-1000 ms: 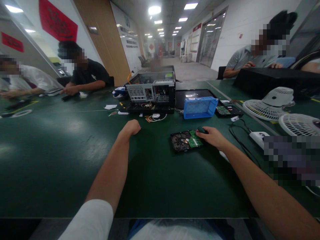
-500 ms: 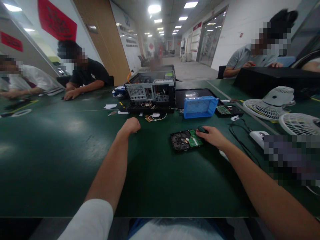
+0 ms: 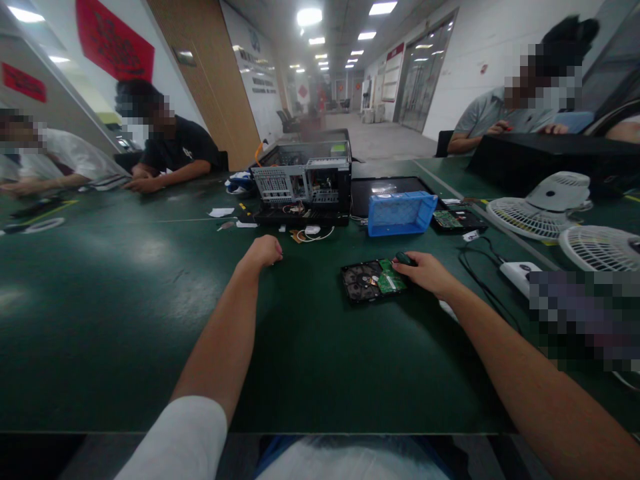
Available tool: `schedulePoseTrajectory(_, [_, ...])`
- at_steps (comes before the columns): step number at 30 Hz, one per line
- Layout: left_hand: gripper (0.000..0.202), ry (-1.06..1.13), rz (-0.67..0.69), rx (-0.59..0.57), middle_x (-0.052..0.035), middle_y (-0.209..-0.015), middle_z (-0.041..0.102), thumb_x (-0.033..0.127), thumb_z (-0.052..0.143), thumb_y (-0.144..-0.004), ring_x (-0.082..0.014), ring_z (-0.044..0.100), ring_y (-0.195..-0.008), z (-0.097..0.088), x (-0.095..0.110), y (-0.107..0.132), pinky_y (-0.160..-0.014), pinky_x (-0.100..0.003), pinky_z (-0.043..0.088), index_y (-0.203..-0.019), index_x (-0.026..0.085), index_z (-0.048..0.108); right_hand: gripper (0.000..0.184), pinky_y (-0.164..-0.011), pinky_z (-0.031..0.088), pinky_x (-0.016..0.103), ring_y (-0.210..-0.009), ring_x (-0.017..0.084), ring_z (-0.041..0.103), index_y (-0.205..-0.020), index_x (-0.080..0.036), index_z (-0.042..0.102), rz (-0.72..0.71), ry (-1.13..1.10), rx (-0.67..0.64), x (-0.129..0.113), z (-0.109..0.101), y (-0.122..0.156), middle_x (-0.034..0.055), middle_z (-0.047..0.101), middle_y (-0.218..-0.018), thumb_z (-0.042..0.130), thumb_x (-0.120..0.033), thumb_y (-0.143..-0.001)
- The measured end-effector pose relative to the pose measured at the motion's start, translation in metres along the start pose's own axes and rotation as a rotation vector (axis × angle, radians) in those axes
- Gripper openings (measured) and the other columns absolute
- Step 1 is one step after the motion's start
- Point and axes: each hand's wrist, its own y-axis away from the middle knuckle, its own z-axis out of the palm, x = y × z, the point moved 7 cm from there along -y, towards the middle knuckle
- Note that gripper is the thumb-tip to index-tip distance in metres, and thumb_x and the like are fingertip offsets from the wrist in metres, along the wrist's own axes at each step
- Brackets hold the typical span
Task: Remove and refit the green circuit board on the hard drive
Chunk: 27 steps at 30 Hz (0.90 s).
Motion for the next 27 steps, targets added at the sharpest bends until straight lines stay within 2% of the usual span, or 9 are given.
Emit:
schedulePoseTrajectory(4, [0.007, -0.002, 0.008, 0.017, -0.0086, -0.087, 0.076, 0.019, 0.077, -0.075, -0.0216, 0.071, -0.081, -0.005, -0.002, -0.001, -0.077, -0.029, 0.053, -0.081, 0.019, 0.075, 0.038, -0.056, 0.042, 0.026, -0.069, 0.018, 0.061, -0.1, -0.02, 0.075, -0.005, 0.003, 0.01, -0.002, -0.001, 0.002, 0.003, 0.072, -0.079, 0.068, -0.053, -0.083])
schedulePoseTrajectory(8, [0.01, 0.001, 0.016, 0.127, -0.01, -0.094, 0.076, 0.023, 0.073, -0.079, -0.0239, 0.07, -0.089, -0.022, -0.004, 0.0, -0.083, -0.032, 0.052, -0.088, 0.018, 0.075, 0.038, -0.053, 0.039, 0.026, -0.063, 0.016, 0.057, -0.098, -0.019, 0.074, -0.01, 0.02, 0.006, -0.004, -0.001, 0.003, 0.0019, 0.069, -0.072, 0.068, -0.053, -0.083])
schedulePoseTrajectory(11, [0.011, 0.028, 0.03, 0.185, -0.0086, -0.09, 0.075, 0.024, 0.071, -0.081, -0.0223, 0.069, -0.085, -0.03, -0.001, 0.004, -0.08, -0.031, 0.051, -0.089, 0.018, 0.074, 0.038, -0.052, 0.038, 0.026, -0.061, 0.015, 0.056, -0.099, -0.019, 0.074, -0.007, 0.018, 0.002, -0.004, -0.001, 0.003, 0.001, 0.068, -0.071, 0.068, -0.054, -0.083])
schedulePoseTrajectory(14, [0.012, 0.092, 0.066, 0.165, -0.0069, -0.086, 0.075, 0.027, 0.07, -0.082, -0.02, 0.068, -0.08, -0.029, 0.009, 0.008, -0.075, -0.028, 0.05, -0.09, 0.018, 0.074, 0.038, -0.053, 0.038, 0.025, -0.062, 0.016, 0.057, -0.098, -0.019, 0.073, -0.004, 0.008, -0.002, -0.005, 0.0, 0.004, 0.0012, 0.068, -0.072, 0.068, -0.054, -0.083])
schedulePoseTrajectory(20, [0.018, 0.317, 0.237, 0.059, -0.0033, -0.076, 0.071, 0.034, 0.068, -0.086, -0.0163, 0.067, -0.071, -0.025, 0.053, 0.021, -0.064, -0.025, 0.047, -0.091, 0.017, 0.072, 0.039, -0.056, 0.042, 0.025, -0.068, 0.017, 0.06, -0.102, -0.019, 0.074, 0.002, -0.011, -0.011, -0.004, 0.0, 0.004, 0.0021, 0.072, -0.079, 0.068, -0.052, -0.083])
schedulePoseTrajectory(24, [0.023, 0.481, 0.375, -0.045, -0.0032, -0.075, 0.069, 0.037, 0.067, -0.088, -0.0147, 0.066, -0.069, -0.02, 0.097, 0.039, -0.062, -0.024, 0.048, -0.092, 0.015, 0.071, 0.041, -0.057, 0.043, 0.026, -0.073, 0.019, 0.064, -0.098, -0.019, 0.075, 0.015, 0.01, 0.003, -0.002, -0.003, 0.003, 0.0037, 0.074, -0.085, 0.069, -0.057, -0.082])
schedulePoseTrajectory(27, [0.022, 0.52, 0.436, -0.111, -0.0035, -0.075, 0.069, 0.037, 0.068, -0.088, -0.0139, 0.065, -0.067, -0.008, 0.129, 0.051, -0.061, -0.024, 0.049, -0.09, 0.015, 0.07, 0.048, -0.055, 0.042, 0.026, -0.07, 0.019, 0.063, -0.092, -0.018, 0.074, 0.054, 0.057, 0.002, -0.001, -0.005, 0.004, 0.0041, 0.073, -0.08, 0.07, -0.064, -0.078])
